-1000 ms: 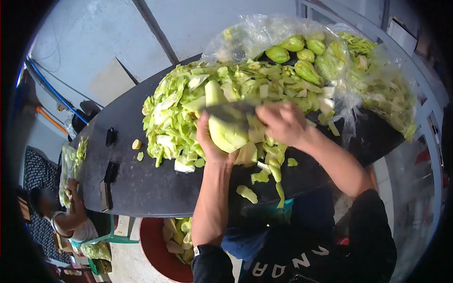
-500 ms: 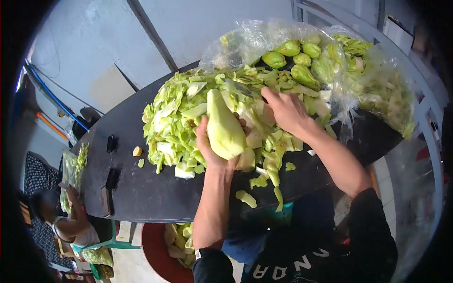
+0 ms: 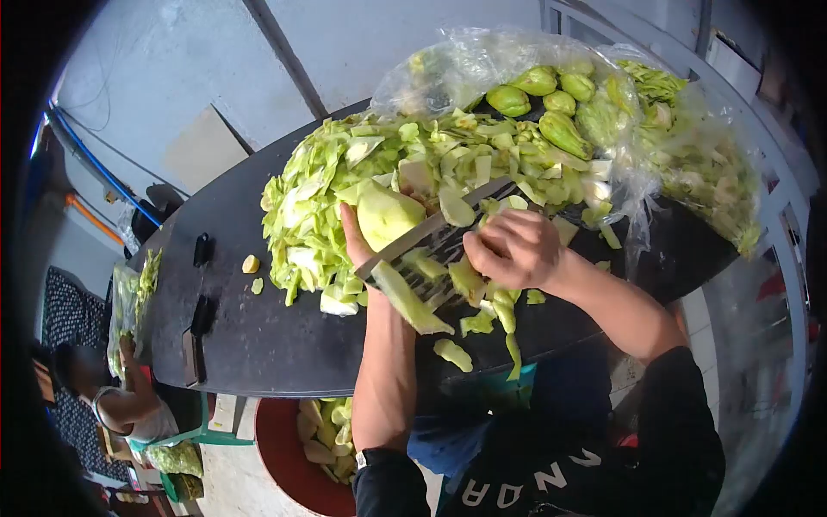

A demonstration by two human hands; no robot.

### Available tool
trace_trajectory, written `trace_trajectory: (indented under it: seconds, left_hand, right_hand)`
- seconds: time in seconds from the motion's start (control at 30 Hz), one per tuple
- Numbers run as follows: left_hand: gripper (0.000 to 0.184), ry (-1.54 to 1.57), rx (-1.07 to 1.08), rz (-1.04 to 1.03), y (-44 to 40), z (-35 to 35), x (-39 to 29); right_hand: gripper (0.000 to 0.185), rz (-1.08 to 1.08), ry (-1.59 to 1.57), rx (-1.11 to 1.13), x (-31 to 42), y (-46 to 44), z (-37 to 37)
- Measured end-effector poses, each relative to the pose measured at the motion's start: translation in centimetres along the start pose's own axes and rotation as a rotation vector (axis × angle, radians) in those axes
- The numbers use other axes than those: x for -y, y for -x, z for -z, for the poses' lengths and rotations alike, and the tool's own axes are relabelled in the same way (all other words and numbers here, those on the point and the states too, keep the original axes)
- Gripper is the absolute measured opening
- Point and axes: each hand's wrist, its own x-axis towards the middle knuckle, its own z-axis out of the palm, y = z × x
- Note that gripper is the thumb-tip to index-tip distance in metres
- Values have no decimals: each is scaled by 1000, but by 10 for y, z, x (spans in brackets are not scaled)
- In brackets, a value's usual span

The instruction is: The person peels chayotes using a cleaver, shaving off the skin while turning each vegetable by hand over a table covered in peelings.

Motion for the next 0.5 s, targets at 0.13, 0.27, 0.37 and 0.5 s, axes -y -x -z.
trace_trajectory:
  seconds: [0.13, 0.27, 0.37, 0.5]
  left_hand:
    - [63, 143, 67, 79, 6, -9, 0]
    - [66, 161, 12, 98, 13, -19, -1]
    - [67, 177, 46, 103, 12, -16, 0]
    - [64, 136, 66, 101, 11, -13, 0]
  right_hand:
    - [25, 51, 58, -12, 5, -1, -4]
    - [24, 55, 94, -5, 6, -1, -5]
    - [24, 55, 102, -18, 7, -3, -5]
    - [23, 56, 103, -31, 7, -5, -5]
